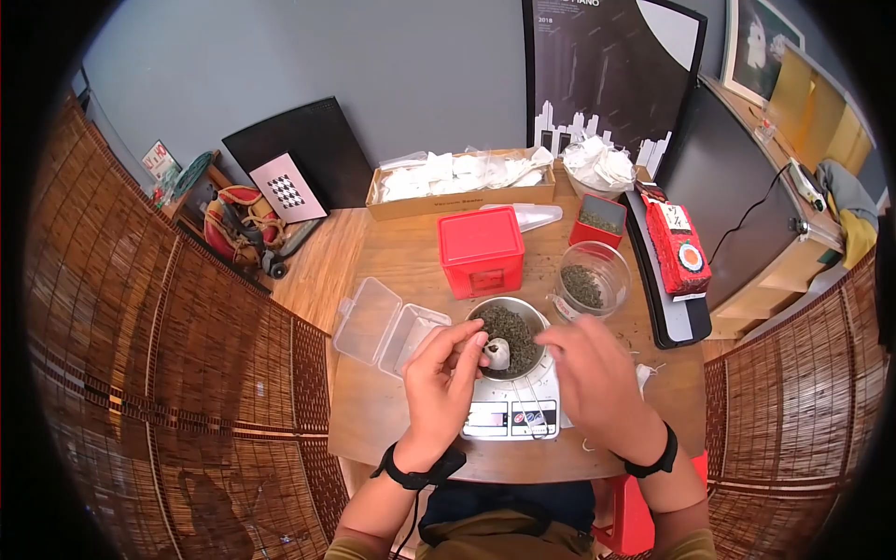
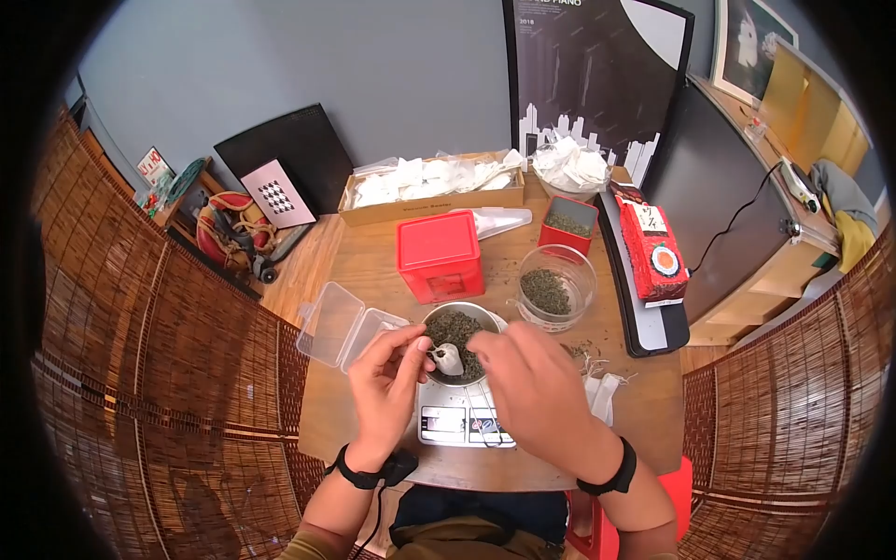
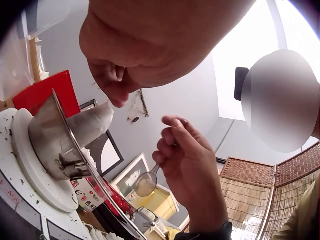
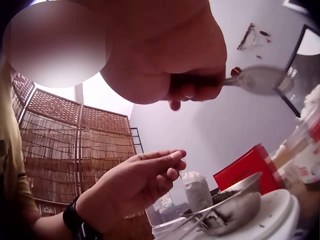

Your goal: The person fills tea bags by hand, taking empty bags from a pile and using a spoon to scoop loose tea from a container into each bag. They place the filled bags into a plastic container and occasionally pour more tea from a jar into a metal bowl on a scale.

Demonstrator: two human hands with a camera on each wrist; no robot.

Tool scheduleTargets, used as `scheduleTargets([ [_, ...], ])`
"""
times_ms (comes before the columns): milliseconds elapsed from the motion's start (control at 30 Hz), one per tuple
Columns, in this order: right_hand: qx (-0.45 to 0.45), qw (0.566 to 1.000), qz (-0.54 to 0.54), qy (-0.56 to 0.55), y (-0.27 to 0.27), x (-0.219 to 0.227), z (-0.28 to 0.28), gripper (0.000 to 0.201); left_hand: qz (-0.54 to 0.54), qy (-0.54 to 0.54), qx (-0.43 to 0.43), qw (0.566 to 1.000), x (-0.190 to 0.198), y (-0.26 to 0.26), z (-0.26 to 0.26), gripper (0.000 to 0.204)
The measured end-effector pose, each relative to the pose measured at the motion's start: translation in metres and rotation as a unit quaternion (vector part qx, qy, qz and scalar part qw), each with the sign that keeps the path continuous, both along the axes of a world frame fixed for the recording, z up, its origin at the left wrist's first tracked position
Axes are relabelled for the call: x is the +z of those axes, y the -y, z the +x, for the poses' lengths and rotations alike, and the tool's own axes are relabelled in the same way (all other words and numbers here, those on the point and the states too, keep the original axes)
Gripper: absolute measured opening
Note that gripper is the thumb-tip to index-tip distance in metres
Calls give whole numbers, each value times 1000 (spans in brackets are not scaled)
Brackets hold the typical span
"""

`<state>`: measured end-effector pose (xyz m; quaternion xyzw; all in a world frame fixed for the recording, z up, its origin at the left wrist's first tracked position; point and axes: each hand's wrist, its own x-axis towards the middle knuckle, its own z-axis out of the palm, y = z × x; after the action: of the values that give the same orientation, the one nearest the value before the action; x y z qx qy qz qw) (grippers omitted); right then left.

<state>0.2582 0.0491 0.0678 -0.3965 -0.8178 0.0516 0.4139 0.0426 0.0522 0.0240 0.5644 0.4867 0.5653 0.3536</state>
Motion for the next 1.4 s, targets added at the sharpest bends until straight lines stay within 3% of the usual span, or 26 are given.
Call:
scheduleTargets([
  [167, 48, 977, -207, -15, -16, 3, -26, 28, 33, 8, 19, 999, 10, 3, 4, 14],
  [200, 49, 977, -206, -14, -20, -2, -29, 28, 34, 8, 20, 999, 13, 3, 2, 14],
  [267, 89, 974, -207, -37, -26, -8, -35, 31, 111, -131, 40, 984, 20, 3, -2, 12],
  [600, 90, 982, -165, -6, -36, -21, -43, 25, 166, -180, 28, 969, 29, 7, -8, 18],
  [900, 64, 984, -164, -15, -30, -16, -45, 16, 182, -333, 16, 925, 17, 13, -25, 26],
  [967, 59, 986, -155, -1, -29, -16, -46, 17, 137, -369, -14, 919, 21, 16, -26, 26],
  [1300, 46, 991, -121, 19, -25, -18, -45, 19, 160, -327, 15, 931, 23, 16, -21, 11],
  [1400, 46, 992, -118, 14, -24, -14, -42, 23, 142, -231, -13, 963, 19, 15, -22, 5],
])
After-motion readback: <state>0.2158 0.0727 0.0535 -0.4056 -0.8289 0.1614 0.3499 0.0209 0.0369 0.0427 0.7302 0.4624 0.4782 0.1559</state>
